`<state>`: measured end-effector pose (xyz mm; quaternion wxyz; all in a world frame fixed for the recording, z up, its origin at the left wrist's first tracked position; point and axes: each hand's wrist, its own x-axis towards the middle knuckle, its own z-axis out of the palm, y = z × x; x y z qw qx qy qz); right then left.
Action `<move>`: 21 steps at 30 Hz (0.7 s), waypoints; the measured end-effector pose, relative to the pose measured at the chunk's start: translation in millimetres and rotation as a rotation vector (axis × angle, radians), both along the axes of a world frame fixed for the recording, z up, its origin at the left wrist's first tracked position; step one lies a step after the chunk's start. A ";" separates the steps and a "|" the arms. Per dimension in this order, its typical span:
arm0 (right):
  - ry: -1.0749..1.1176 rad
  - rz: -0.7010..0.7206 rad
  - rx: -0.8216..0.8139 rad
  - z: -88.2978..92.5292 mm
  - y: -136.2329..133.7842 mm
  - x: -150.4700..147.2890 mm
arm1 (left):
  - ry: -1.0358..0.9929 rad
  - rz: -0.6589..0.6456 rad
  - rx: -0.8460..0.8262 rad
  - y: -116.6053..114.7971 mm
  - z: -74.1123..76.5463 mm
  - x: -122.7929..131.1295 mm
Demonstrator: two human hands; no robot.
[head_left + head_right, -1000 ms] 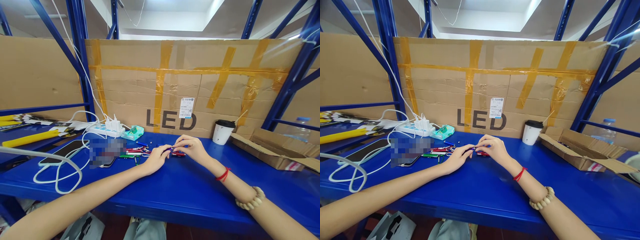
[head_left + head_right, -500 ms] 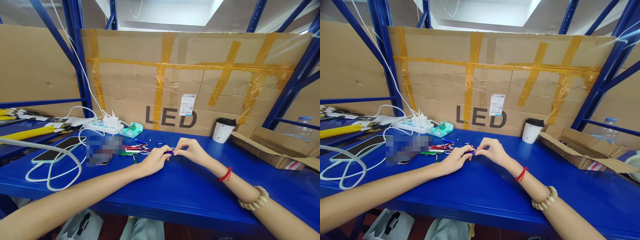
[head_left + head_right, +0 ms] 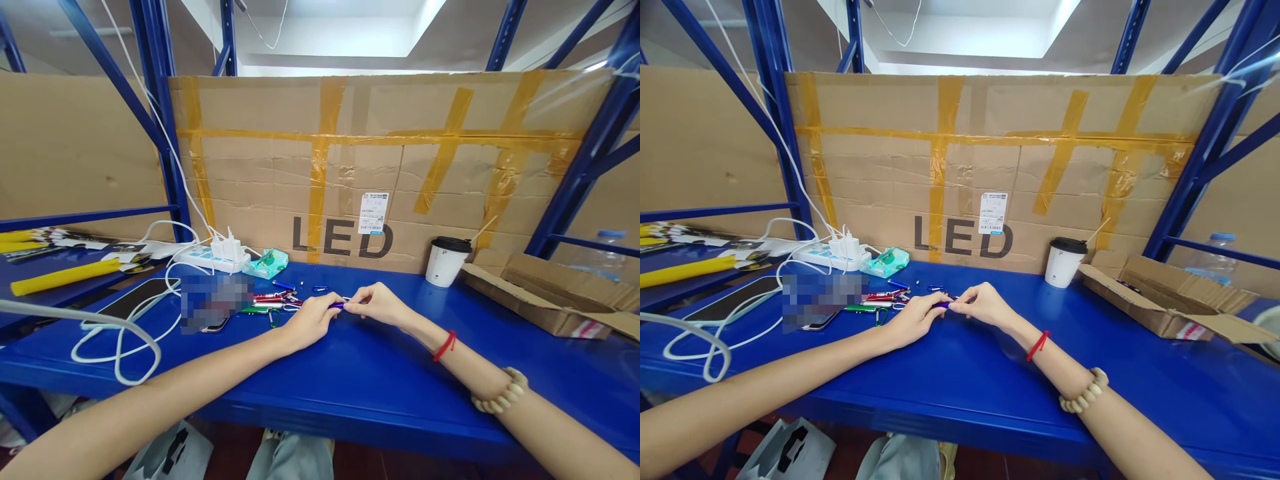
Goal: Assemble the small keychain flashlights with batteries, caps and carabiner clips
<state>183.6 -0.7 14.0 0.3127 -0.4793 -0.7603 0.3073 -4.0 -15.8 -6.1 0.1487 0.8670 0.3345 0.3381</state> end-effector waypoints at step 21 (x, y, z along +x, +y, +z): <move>-0.092 -0.155 0.264 10.8 -1.7 -3.8 | -0.155 0.082 -0.106 3.4 5.4 4.4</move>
